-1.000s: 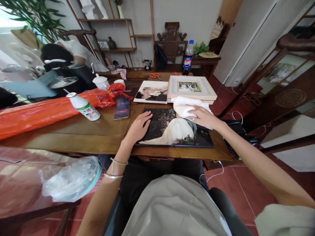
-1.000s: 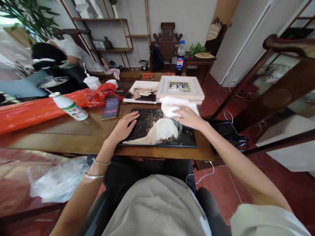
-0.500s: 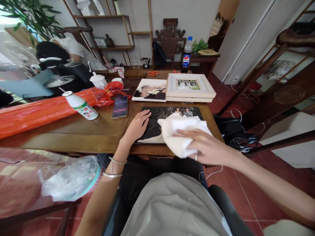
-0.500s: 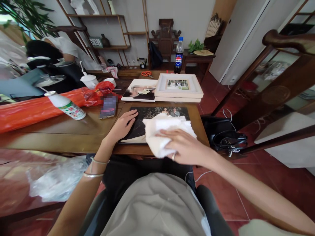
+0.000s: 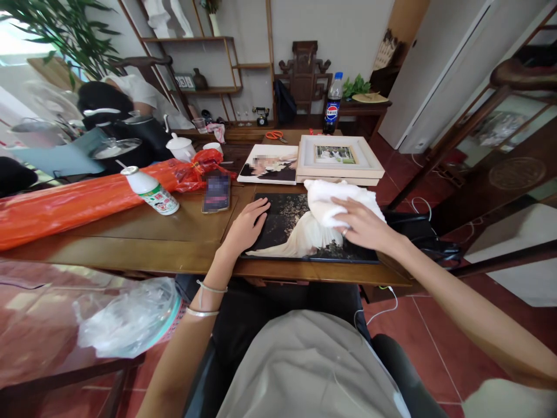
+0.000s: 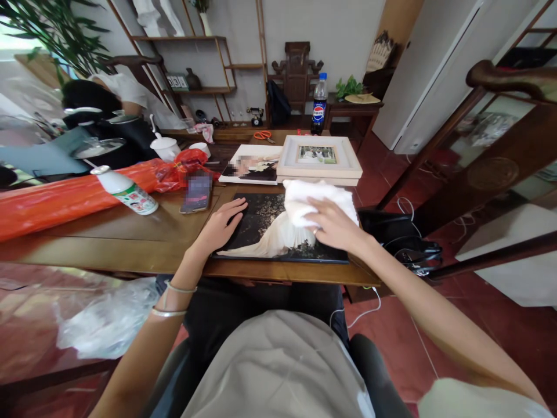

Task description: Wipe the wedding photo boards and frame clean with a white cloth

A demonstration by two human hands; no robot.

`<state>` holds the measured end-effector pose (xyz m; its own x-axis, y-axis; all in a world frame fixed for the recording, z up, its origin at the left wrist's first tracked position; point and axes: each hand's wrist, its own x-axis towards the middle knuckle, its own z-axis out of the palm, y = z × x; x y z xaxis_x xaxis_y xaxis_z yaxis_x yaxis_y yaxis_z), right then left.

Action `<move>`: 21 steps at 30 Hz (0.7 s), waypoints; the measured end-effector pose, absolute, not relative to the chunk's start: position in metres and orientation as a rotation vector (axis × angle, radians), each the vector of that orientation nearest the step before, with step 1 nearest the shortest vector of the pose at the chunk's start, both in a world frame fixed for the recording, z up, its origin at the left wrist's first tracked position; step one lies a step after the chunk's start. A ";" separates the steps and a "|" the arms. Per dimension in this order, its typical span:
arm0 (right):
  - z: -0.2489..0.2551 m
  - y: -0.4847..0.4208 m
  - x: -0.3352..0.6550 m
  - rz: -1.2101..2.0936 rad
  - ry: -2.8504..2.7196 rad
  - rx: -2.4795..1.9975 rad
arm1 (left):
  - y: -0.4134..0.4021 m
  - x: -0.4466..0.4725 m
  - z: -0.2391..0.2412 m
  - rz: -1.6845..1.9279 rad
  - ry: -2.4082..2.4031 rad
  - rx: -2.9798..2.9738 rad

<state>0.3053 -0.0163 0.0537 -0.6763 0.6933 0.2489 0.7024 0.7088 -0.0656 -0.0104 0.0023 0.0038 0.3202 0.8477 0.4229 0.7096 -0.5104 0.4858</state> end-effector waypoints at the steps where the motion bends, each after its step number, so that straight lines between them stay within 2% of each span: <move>1: 0.054 -0.034 0.299 -0.053 -2.687 -1.108 | 0.002 -0.010 0.004 0.960 1.428 2.371; 5: 0.052 -0.106 0.276 -0.055 -2.800 -1.081 | 0.003 -0.010 0.002 0.960 1.433 2.383; 8: 0.052 -0.124 0.267 -0.008 -2.826 -0.964 | 0.004 -0.010 0.002 0.958 1.421 2.403; 12: 0.058 -0.081 0.273 0.075 -2.810 -0.860 | 0.004 -0.011 0.002 0.967 1.415 2.417; 17: 0.058 0.006 0.302 -0.017 -2.715 -1.040 | 0.004 -0.012 0.002 0.978 1.403 2.405; 21: 0.055 0.023 0.322 -0.028 -2.669 -1.114 | 0.003 -0.012 0.003 0.980 1.416 2.381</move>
